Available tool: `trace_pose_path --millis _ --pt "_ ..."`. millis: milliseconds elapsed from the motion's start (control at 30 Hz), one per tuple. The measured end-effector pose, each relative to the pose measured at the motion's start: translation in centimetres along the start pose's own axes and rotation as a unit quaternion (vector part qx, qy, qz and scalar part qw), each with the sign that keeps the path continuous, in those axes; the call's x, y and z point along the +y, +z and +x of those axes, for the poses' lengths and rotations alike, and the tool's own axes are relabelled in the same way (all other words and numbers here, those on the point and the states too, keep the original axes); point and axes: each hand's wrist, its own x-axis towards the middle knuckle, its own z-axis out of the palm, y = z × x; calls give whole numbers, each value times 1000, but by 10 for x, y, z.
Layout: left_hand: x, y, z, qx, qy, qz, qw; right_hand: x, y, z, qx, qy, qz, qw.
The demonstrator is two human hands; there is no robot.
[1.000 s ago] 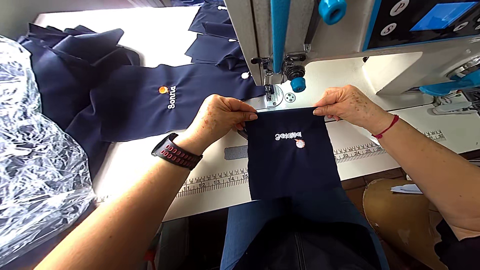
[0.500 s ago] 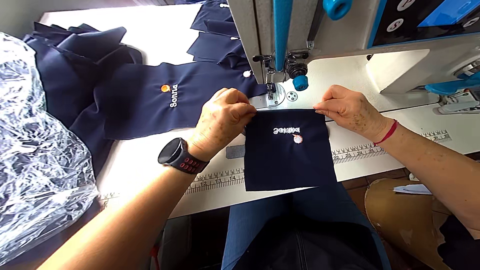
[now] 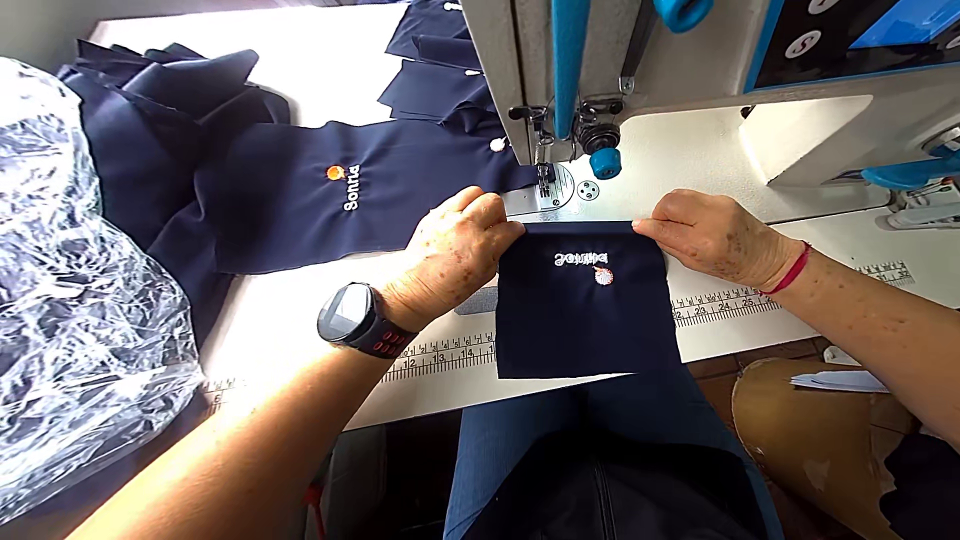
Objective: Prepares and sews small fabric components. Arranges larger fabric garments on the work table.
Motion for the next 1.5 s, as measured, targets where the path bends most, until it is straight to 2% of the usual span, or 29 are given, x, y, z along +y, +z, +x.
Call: trace_pose_path --millis 200,300,433,500,600,667,767,867,1000,1300,1500 --pt "8 -3 7 -40 1 22 999 2 -2 5 -25 -13 1 1000" --pt "32 -6 16 -91 -50 53 993 -4 -5 7 -54 6 -6 999" --pt "83 -1 38 -130 -211 116 962 -64 -14 12 -127 131 -59 981" --pt "103 8 45 -139 -268 119 946 -104 -12 11 -123 154 -85 977" --pt "117 21 31 -112 -268 99 952 -141 -8 5 -89 165 -73 980" --pt "116 26 14 -91 -263 69 958 -149 -12 3 -84 153 17 985" --pt "102 31 -11 -63 -220 19 973 -130 -24 13 -65 146 143 977" --pt "86 30 -20 -64 -157 -26 985 -84 -10 26 -4 132 112 985" --pt "73 29 -13 -69 -110 -60 990 -47 27 28 -16 100 71 992" --pt "75 33 -18 -50 -104 -20 993 -54 33 14 -56 144 24 988" --pt "74 28 -16 -67 -124 -20 990 -43 31 23 -64 79 -4 995"
